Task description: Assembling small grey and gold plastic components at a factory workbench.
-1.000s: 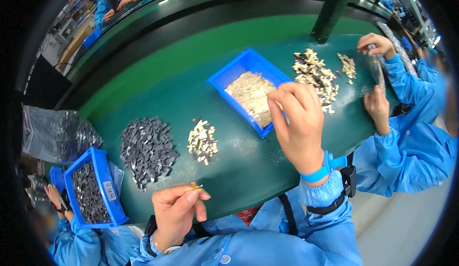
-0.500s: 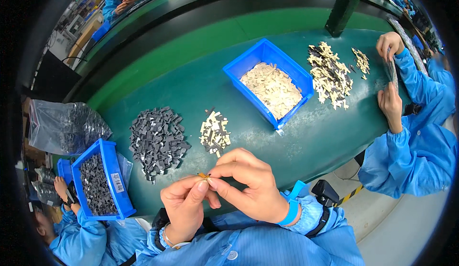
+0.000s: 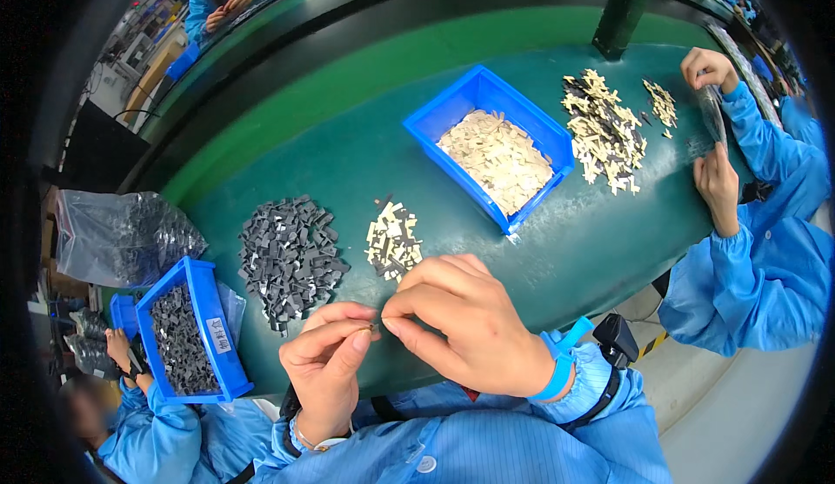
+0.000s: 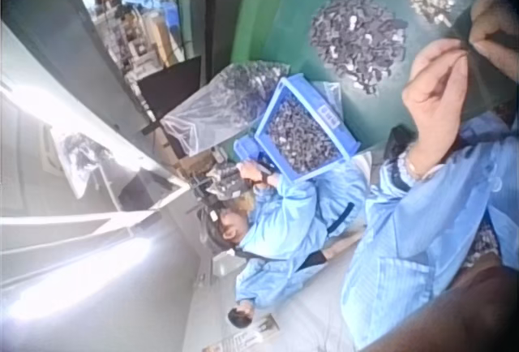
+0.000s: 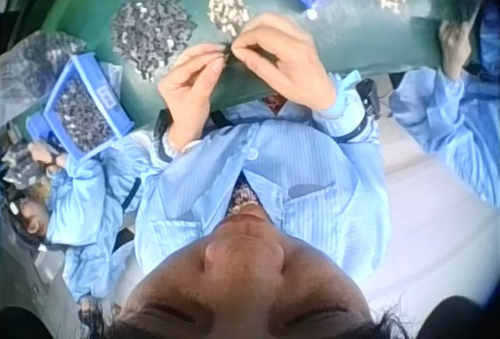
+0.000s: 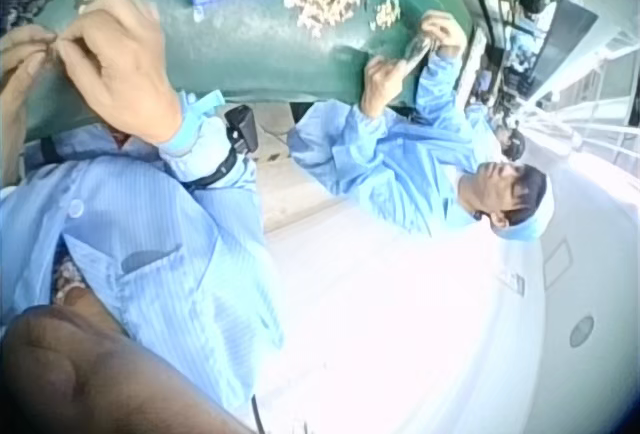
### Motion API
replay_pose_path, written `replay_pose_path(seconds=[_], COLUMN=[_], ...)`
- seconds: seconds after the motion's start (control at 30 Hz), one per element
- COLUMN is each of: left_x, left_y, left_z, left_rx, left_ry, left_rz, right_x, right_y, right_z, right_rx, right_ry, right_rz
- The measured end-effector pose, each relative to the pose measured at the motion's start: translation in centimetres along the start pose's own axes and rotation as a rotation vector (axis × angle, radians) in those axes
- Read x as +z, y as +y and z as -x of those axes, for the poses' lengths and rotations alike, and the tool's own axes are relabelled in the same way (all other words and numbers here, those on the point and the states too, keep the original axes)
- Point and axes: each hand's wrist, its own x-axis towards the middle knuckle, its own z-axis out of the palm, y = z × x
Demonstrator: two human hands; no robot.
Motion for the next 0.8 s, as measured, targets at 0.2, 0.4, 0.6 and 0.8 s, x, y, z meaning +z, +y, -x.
replay_pose_path(seconds=[0.2,0.4,0.6,0.8], left_x=[0.7,0.9,1.7,-0.2], left_y=[-0.2,-0.8,-0.9,0.8], left_z=[-0.2,-0.2,-0.3,-0.4], left_rx=[0.070,0.102,-0.067,0.114], left_ry=[0.077,0.054,0.038,0.226], left_rz=[0.034,0.046,0.319,0.160], right_x=[1.4,1.9,1.7,-4.5], right_y=[-0.1,0.2,0.6,0.5], right_z=[0.8,1.2,1.4,-1.6], right_rx=[0.021,0.059,0.106,-0.109], right_ry=[0.089,0.117,0.159,0.378], right_rz=[-0.059,-0.101,-0.205,0.353])
